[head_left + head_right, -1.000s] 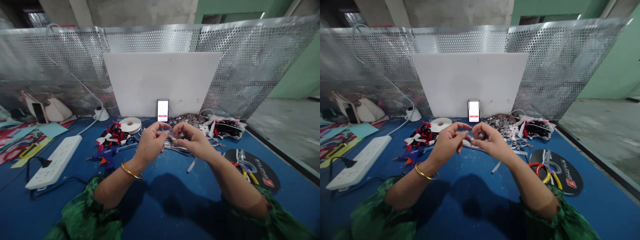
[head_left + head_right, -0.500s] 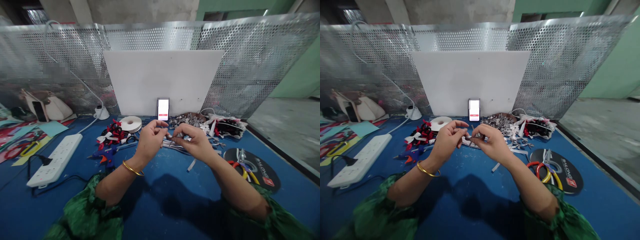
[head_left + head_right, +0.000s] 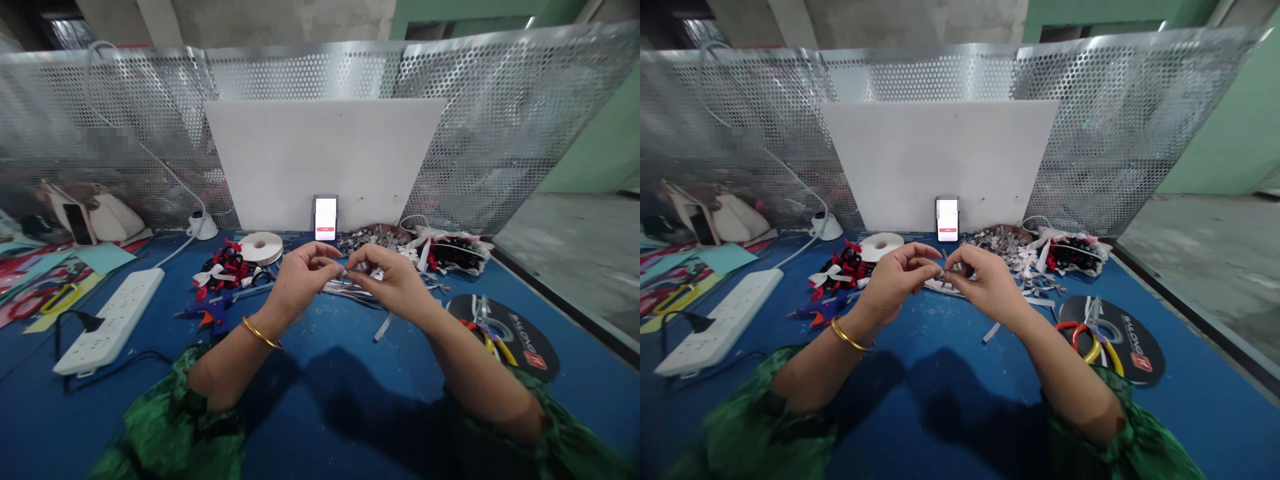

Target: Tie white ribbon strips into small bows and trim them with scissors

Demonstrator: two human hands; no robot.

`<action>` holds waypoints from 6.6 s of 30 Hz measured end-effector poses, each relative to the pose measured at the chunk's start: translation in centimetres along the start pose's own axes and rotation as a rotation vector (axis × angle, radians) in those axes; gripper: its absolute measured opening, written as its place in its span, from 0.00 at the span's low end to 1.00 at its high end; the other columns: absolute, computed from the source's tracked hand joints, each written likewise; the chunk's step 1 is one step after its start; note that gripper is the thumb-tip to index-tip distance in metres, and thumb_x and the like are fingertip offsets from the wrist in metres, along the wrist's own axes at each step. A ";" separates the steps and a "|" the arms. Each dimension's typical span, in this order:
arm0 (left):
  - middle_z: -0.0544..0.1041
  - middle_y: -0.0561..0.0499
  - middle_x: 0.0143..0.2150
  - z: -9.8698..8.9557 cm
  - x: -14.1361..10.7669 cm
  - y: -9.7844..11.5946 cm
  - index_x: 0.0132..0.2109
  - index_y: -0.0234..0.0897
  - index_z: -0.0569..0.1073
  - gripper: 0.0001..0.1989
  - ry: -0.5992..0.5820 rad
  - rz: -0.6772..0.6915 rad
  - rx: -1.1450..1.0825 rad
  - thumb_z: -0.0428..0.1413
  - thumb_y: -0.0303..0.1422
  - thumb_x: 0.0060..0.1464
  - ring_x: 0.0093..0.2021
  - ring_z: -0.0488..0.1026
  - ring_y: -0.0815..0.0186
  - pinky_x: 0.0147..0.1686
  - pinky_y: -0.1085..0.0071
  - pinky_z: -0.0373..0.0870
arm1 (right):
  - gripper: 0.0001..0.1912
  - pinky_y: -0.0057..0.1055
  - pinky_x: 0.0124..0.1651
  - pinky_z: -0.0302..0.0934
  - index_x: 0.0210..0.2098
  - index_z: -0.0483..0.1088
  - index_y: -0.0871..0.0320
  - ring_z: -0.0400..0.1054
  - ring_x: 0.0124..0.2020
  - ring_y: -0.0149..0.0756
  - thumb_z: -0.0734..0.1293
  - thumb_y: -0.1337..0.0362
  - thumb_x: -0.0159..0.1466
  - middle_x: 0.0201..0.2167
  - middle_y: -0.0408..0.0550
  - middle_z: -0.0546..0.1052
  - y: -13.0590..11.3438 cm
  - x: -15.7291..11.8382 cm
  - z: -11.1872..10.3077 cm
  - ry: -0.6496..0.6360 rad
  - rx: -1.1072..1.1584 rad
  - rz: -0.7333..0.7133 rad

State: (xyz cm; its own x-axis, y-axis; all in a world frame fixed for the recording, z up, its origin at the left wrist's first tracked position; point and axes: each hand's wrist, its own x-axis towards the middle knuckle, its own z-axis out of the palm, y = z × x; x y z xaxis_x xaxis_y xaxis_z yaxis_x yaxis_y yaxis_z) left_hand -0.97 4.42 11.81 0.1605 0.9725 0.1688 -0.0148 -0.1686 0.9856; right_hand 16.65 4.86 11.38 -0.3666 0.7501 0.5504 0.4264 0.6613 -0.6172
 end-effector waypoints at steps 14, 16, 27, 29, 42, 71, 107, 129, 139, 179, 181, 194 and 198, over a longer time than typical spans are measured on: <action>0.76 0.48 0.35 0.1 0.1 -0.5 0.37 0.35 0.75 0.13 -0.019 0.077 0.123 0.63 0.39 0.46 0.31 0.67 0.71 0.30 0.74 0.64 | 0.09 0.29 0.28 0.56 0.32 0.72 0.57 0.64 0.23 0.31 0.71 0.59 0.56 0.20 0.41 0.71 0.4 0.2 1.2 0.092 0.432 0.351; 0.74 0.49 0.32 0.0 0.2 -0.4 0.36 0.34 0.75 0.12 -0.024 0.041 0.087 0.63 0.38 0.47 0.29 0.66 0.71 0.29 0.74 0.63 | 0.10 0.30 0.30 0.58 0.31 0.73 0.58 0.65 0.23 0.31 0.72 0.58 0.55 0.20 0.40 0.70 0.3 0.2 1.5 0.111 0.510 0.388; 0.69 0.55 0.24 0.0 0.4 -0.1 0.32 0.34 0.73 0.05 0.024 -0.011 -0.010 0.58 0.31 0.47 0.23 0.61 0.75 0.23 0.76 0.57 | 0.09 0.29 0.31 0.57 0.31 0.70 0.58 0.62 0.23 0.29 0.71 0.60 0.56 0.20 0.39 0.69 0.4 0.0 1.3 0.112 0.777 0.429; 0.68 0.55 0.24 0.1 0.3 -0.2 0.32 0.33 0.73 0.05 0.018 -0.013 -0.017 0.58 0.31 0.47 0.23 0.61 0.75 0.23 0.76 0.57 | 0.07 0.27 0.29 0.55 0.30 0.69 0.58 0.60 0.22 0.28 0.71 0.62 0.56 0.19 0.39 0.67 0.3 0.0 1.6 0.097 0.855 0.464; 0.67 0.56 0.24 0.2 0.2 0.1 0.30 0.35 0.72 0.07 -0.038 -0.319 -0.448 0.62 0.30 0.41 0.23 0.62 0.76 0.25 0.77 0.59 | 0.09 0.26 0.25 0.51 0.27 0.67 0.57 0.49 0.20 0.26 0.71 0.63 0.53 0.19 0.36 0.58 -0.2 0.1 2.2 0.024 1.227 0.614; 0.54 0.59 0.18 0.3 0.2 -0.3 0.23 0.31 0.65 0.13 -0.284 -0.478 -0.721 0.55 0.31 0.54 0.17 0.48 0.78 0.17 0.80 0.50 | 0.17 0.27 0.22 0.40 0.20 0.56 0.57 0.41 0.16 0.24 0.65 0.64 0.61 0.15 0.35 0.51 -0.7 -0.2 2.7 -0.034 1.305 0.517; 0.56 0.60 0.18 0.6 0.1 -1.0 0.26 0.34 0.68 0.14 -0.166 -0.151 -0.295 0.63 0.38 0.48 0.19 0.49 0.77 0.19 0.76 0.44 | 0.13 0.28 0.25 0.42 0.20 0.56 0.56 0.51 0.21 0.28 0.63 0.64 0.59 0.17 0.37 0.57 -0.4 -0.1 0.9 -0.042 0.082 0.257; 0.70 0.53 0.26 0.8 -0.3 -1.6 0.30 0.37 0.72 0.09 -0.052 0.362 0.573 0.53 0.34 0.57 0.28 0.63 0.68 0.31 0.72 0.55 | 0.15 0.29 0.23 0.42 0.15 0.52 0.55 0.49 0.18 0.28 0.59 0.68 0.57 0.14 0.37 0.53 0.2 -0.1 2.9 0.234 0.564 0.438; 0.67 0.47 0.29 0.8 -0.3 -2.2 0.29 0.39 0.71 0.10 -0.130 0.606 0.825 0.50 0.28 0.56 0.34 0.62 0.61 0.39 0.67 0.54 | 0.15 0.26 0.19 0.41 0.14 0.52 0.56 0.40 0.15 0.22 0.64 0.68 0.49 0.14 0.34 0.49 0.3 0.1 3.3 0.161 1.159 0.747; 0.70 0.56 0.25 2.0 0.0 -2.0 0.33 0.33 0.72 0.11 0.124 -0.134 -0.511 0.65 0.33 0.44 0.25 0.66 0.76 0.29 0.77 0.65 | 0.13 0.25 0.23 0.43 0.23 0.66 0.60 0.46 0.18 0.22 0.73 0.62 0.55 0.16 0.35 0.57 0.3 0.0 1.4 -0.057 1.011 0.560; 0.71 0.56 0.28 1.9 0.0 -1.9 0.33 0.33 0.72 0.12 0.146 -0.163 -0.552 0.65 0.31 0.42 0.26 0.68 0.75 0.30 0.76 0.67 | 0.13 0.25 0.22 0.44 0.23 0.65 0.60 0.44 0.18 0.22 0.73 0.62 0.54 0.16 0.34 0.54 0.3 0.1 1.5 -0.006 1.101 0.624; 0.73 0.54 0.30 1.5 0.1 -1.5 0.32 0.34 0.72 0.07 0.091 -0.207 -0.600 0.62 0.30 0.44 0.29 0.71 0.72 0.31 0.75 0.65 | 0.10 0.25 0.22 0.40 0.25 0.68 0.61 0.45 0.18 0.22 0.72 0.63 0.56 0.16 0.35 0.55 0.6 0.1 1.9 0.055 1.082 0.579; 0.75 0.53 0.30 1.4 0.3 -1.8 0.32 0.33 0.72 0.06 0.106 -0.233 -0.647 0.62 0.30 0.45 0.31 0.72 0.72 0.34 0.74 0.66 | 0.12 0.24 0.22 0.42 0.23 0.65 0.60 0.44 0.18 0.22 0.71 0.65 0.56 0.18 0.35 0.54 0.5 0.2 1.6 0.042 1.133 0.594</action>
State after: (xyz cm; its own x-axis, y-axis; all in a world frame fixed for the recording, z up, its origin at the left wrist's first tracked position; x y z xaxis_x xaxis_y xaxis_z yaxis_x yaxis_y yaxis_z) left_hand 0.52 4.75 10.09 0.1339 0.9878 -0.0798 -0.5826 0.1436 0.8000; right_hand 15.42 5.35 10.29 -0.3282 0.9441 0.0316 -0.4323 -0.1204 -0.8936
